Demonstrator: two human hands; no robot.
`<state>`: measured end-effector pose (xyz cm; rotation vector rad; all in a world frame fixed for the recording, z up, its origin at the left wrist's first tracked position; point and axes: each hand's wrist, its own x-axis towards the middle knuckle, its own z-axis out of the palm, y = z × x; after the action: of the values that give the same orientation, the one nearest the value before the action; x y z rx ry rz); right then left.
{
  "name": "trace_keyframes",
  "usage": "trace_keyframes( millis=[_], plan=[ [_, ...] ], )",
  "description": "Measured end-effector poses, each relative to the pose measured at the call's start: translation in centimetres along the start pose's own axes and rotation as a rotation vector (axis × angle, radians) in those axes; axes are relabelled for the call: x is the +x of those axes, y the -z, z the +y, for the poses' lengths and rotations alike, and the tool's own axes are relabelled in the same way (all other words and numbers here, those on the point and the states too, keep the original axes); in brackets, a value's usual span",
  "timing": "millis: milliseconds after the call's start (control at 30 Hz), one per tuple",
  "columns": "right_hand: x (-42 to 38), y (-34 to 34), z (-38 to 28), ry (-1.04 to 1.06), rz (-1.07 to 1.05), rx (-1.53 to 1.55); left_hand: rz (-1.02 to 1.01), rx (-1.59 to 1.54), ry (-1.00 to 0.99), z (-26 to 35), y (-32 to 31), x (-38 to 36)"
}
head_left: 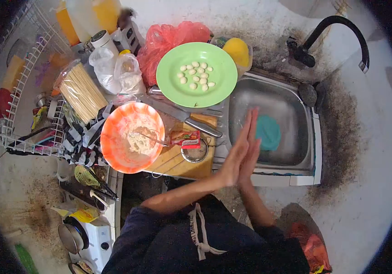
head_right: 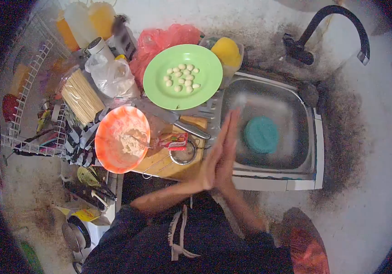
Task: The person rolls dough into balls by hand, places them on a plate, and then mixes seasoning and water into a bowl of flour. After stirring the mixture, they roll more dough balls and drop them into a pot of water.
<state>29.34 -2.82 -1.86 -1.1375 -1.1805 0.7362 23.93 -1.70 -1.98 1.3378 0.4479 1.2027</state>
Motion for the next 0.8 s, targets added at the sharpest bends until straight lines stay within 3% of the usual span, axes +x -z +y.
trace_keyframes(
  millis=[67, 100, 167, 300, 333, 400, 467, 500, 567, 600, 633, 667, 733, 800],
  plan=[
    [-3.8, -0.8, 1.8, 0.305, -0.142, -0.196, -0.09, 0.148, -0.103, 2.3, 2.0, 2.2],
    [-3.6, -0.4, 2.8, 0.301, -0.147, -0.193, -0.084, 0.15, -0.099, 2.5, 1.6, 1.9],
    [-0.4, 2.2, 5.4, 0.2, -0.134, -0.366, 0.12, -0.097, 0.053, 2.3, 0.0, 1.6],
    [3.1, 4.9, 7.0, 0.044, -0.101, -0.631, 0.17, 0.071, 0.142, 1.1, -2.1, -1.2],
    [2.6, 3.3, 5.6, 0.168, -0.142, -0.57, 0.171, 0.074, 0.132, 1.3, -1.2, -0.4],
    [0.3, -0.7, 2.0, 0.399, -0.235, -0.439, 0.166, -0.563, 0.051, 1.7, 1.2, 2.0],
    [-1.2, -2.9, 0.1, 0.622, -0.324, -0.299, 0.101, -0.532, 0.092, 1.9, 3.8, 3.2],
    [0.0, -2.8, 0.2, 0.521, -0.321, -0.255, 0.024, -0.504, 0.133, 1.9, 4.4, 3.6],
    [3.6, -2.1, -0.6, 0.455, -0.287, -0.424, 0.14, -0.355, 0.202, 2.6, 2.9, 2.0],
    [5.8, -1.3, 0.6, 0.556, -0.275, -0.56, 0.253, -0.206, 0.275, 2.7, 1.9, 0.8],
    [8.0, -0.5, 2.8, 0.655, -0.259, -0.699, 0.244, -0.438, 0.277, 2.0, 1.4, -0.3],
    [10.4, 0.1, 5.5, 0.619, -0.139, -0.841, 0.243, -0.438, 0.275, 2.1, 1.4, -1.2],
    [12.6, 0.3, 6.4, 0.591, -0.016, -0.976, -0.065, -0.454, 0.437, 2.7, 2.6, -2.6],
    [13.4, -0.3, 3.7, -0.308, -0.279, -0.083, -0.033, -0.428, 0.48, 2.0, 4.0, -3.0]
  ],
)
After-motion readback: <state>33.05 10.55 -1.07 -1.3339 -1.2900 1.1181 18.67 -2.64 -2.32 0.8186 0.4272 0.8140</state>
